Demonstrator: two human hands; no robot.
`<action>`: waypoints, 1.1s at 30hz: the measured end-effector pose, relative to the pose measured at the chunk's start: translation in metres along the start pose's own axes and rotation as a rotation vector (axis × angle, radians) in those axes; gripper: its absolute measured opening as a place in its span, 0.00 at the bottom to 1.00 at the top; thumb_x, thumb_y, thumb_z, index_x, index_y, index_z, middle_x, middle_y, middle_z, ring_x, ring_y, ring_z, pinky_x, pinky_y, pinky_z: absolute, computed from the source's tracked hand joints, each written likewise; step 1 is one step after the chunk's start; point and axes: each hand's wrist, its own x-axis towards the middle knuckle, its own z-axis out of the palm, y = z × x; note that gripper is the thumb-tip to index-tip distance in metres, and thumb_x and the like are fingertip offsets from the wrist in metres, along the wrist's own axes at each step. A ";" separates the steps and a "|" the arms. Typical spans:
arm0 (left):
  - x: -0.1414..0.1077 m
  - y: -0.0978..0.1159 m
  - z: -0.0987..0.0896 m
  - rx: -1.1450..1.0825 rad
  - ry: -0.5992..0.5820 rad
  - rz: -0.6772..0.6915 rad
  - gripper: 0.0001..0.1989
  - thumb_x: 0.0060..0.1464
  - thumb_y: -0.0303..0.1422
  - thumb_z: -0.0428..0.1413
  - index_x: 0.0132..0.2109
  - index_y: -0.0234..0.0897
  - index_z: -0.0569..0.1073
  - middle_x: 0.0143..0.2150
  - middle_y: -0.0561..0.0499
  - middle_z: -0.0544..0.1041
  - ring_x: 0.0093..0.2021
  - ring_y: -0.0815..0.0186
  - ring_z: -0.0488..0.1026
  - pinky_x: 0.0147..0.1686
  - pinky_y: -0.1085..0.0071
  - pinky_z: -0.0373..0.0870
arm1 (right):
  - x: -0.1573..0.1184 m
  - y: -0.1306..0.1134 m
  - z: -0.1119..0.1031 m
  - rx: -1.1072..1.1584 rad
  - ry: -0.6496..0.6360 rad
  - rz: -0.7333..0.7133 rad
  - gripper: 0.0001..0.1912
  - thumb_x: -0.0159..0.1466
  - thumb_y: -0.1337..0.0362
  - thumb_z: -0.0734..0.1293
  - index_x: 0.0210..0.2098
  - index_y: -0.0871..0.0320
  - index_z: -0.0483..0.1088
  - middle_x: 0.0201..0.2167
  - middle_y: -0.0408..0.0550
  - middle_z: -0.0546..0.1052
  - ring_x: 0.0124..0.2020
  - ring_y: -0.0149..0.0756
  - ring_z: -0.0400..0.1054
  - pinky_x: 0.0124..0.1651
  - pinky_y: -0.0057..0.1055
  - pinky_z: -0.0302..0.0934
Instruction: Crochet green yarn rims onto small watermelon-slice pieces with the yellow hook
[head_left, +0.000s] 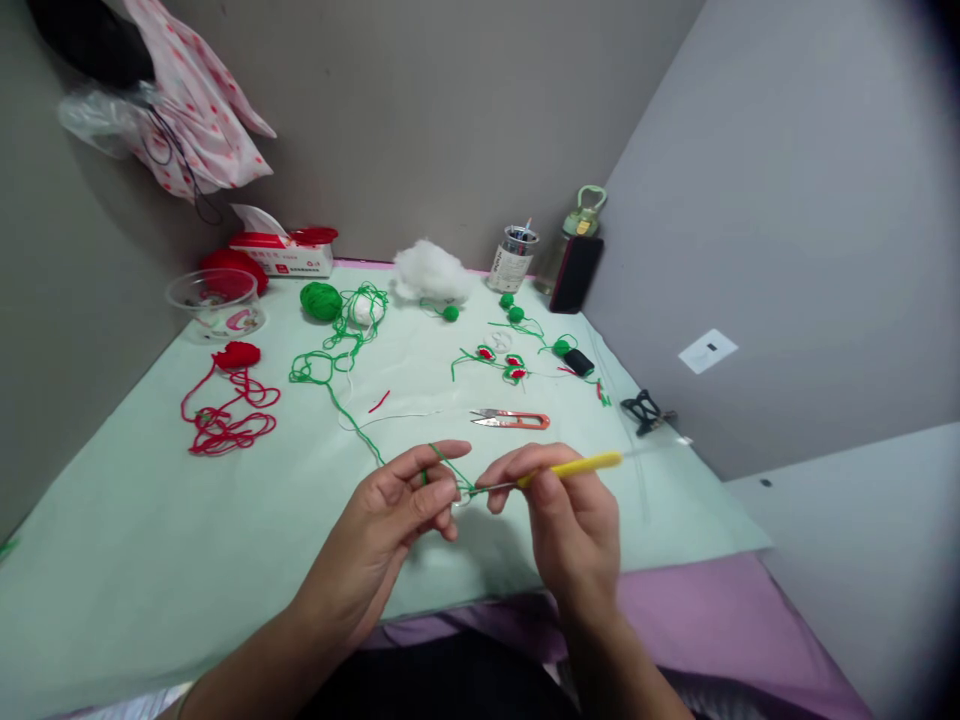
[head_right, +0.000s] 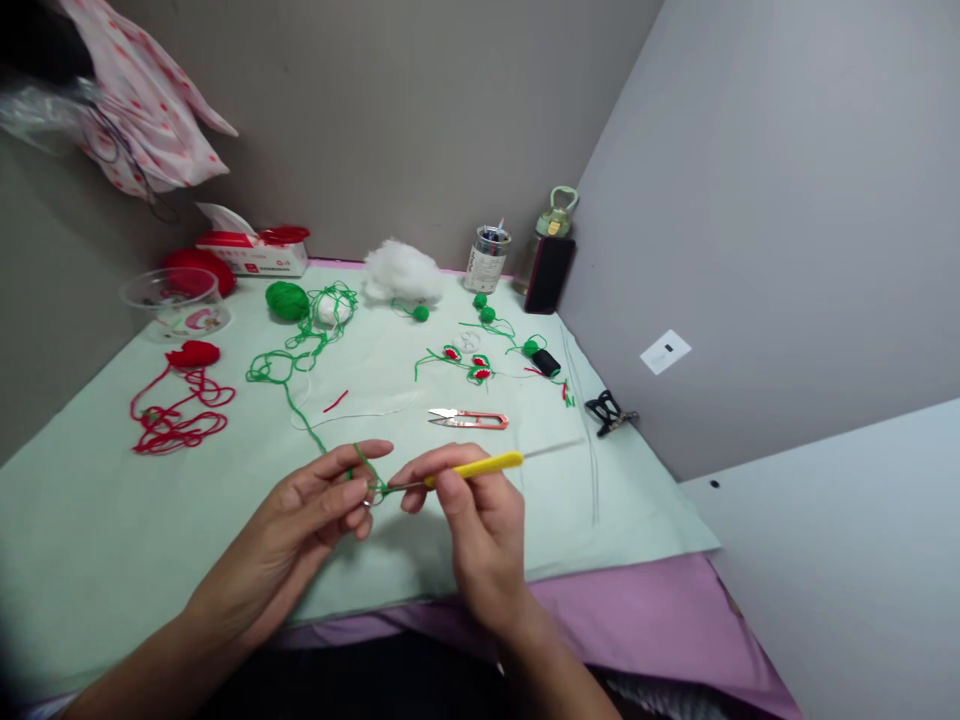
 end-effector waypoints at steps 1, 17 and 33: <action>-0.001 0.000 0.001 0.010 0.018 0.021 0.14 0.55 0.34 0.71 0.49 0.43 0.86 0.32 0.56 0.73 0.28 0.75 0.70 0.34 0.76 0.68 | -0.002 -0.001 0.000 -0.135 -0.022 -0.088 0.12 0.76 0.65 0.61 0.48 0.50 0.77 0.39 0.45 0.82 0.35 0.34 0.76 0.40 0.34 0.72; 0.000 -0.005 -0.003 0.132 0.039 0.102 0.22 0.52 0.30 0.72 0.55 0.44 0.83 0.29 0.57 0.76 0.28 0.72 0.73 0.35 0.74 0.70 | 0.001 0.004 0.005 -0.088 0.027 -0.091 0.11 0.74 0.67 0.65 0.44 0.51 0.80 0.35 0.45 0.77 0.29 0.31 0.73 0.32 0.31 0.71; 0.005 0.005 -0.006 -0.193 -0.067 -0.151 0.14 0.53 0.29 0.71 0.48 0.32 0.86 0.30 0.52 0.73 0.26 0.76 0.65 0.28 0.80 0.69 | 0.004 0.007 0.000 0.022 0.172 -0.083 0.09 0.72 0.66 0.66 0.41 0.53 0.80 0.33 0.45 0.77 0.26 0.31 0.72 0.30 0.31 0.69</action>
